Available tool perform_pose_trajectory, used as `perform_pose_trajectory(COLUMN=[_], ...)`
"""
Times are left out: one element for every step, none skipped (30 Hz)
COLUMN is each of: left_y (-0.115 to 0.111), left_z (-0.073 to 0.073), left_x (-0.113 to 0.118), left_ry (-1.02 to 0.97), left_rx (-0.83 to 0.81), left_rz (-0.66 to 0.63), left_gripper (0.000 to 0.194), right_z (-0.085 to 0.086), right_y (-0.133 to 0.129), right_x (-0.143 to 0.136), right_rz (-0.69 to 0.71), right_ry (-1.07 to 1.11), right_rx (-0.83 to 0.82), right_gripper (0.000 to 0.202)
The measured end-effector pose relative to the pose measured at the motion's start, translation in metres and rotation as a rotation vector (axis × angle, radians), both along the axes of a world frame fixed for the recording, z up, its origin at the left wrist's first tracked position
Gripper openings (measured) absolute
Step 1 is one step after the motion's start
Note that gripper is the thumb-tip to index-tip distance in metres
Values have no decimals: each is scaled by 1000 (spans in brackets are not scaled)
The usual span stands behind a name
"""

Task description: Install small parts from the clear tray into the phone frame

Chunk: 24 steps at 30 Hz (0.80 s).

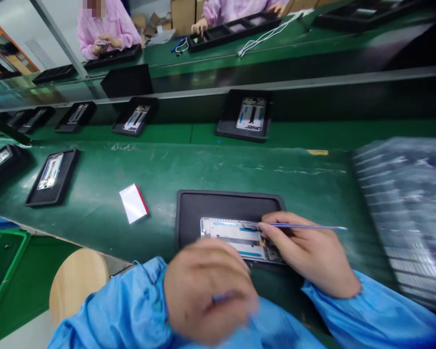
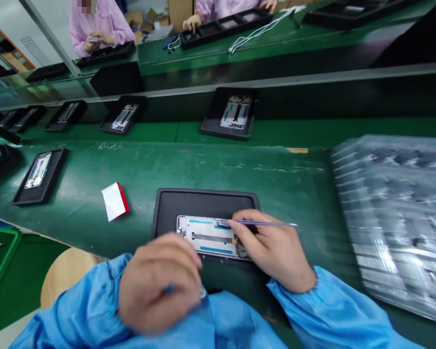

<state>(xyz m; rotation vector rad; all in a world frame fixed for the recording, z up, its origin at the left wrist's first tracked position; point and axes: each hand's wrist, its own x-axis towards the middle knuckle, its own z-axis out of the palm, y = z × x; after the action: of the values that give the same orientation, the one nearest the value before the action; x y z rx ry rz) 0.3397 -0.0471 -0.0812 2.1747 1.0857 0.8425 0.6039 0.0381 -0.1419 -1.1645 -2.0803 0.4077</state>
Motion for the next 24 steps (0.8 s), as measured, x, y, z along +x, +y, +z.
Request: perform_pose_trajectory(left_y=[8,16,23,30,34,37,39,40,40,39,38,38,38,38,38,38,39,39,39,39,39,39,39,39], left_z=[-6,-13,-21,-29,-36,-41,-46,-49,-50,-51,-51,-51,-50,-50,-50,-50,-50,-51,-51,-51,-52,-52,-52,-52], left_x=[-4,-8,-12,-15,-18,-19,-20,-20,-20,-20,-19,-19,-19,-19,-19,-19,-19,-19,-19,-19,-20,-20,-20,-20], left_ry=[-29,-40,-23,27,97,165,222,266,294,311,319,323,325,327,331,335,338,340,340,338,336,335,335,335], left_rx=[37,75,104,119,113,97,77,60,50,48,51,55,55,53,49,44,41,41,44,49,53,57,58,58], left_rz=[43,96,151,194,212,209,197,181,167,154,147,142,140,137,137,137,136,135,134,132,129,124,117,108], left_gripper=[16,14,12,12,14,17,20,21,22,21,21,20,20,19,19,19,19,19,19,18,18,18,18,18], right_z=[0,0,-1,-1,-1,-1,-1,-1,-1,-2,-2,-2,-3,-3,-4,-4,-4,-4,-5,-5,-5,-5,-4,-4], right_y=[-1,-1,-2,-2,-3,-3,-3,-4,-4,-5,-5,-6,-6,-7,-7,-7,-7,-7,-7,-7,-7,-7,-7,-7], right_x=[-1,-1,-2,-3,-4,-5,-6,-7,-8,-8,-9,-9,-9,-8,-8,-7,-7,-7,-7,-7,-8,-8,-9,-10], right_rz=[9,14,18,24,27,30,31,32,34,39,42,45,48,49,49,48,50,53,56,58,59,59,60,61], right_ry=[-7,-14,-21,-27,-33,-38,-44,-50,-54,-57,-58,-58,-57,-58,-58,-60,-61,-63,-66,-68,-70,-72,-71,-70], right_rx=[6,10,9,9,13,21,31,42,55,70,86,101,115,122,125,122,115,109,103,100,100,100,103,106], right_gripper=[20,19,18,17,18,18,19,19,20,20,19,17,16,14,14,14,15,16,17,17,18,18,18,18])
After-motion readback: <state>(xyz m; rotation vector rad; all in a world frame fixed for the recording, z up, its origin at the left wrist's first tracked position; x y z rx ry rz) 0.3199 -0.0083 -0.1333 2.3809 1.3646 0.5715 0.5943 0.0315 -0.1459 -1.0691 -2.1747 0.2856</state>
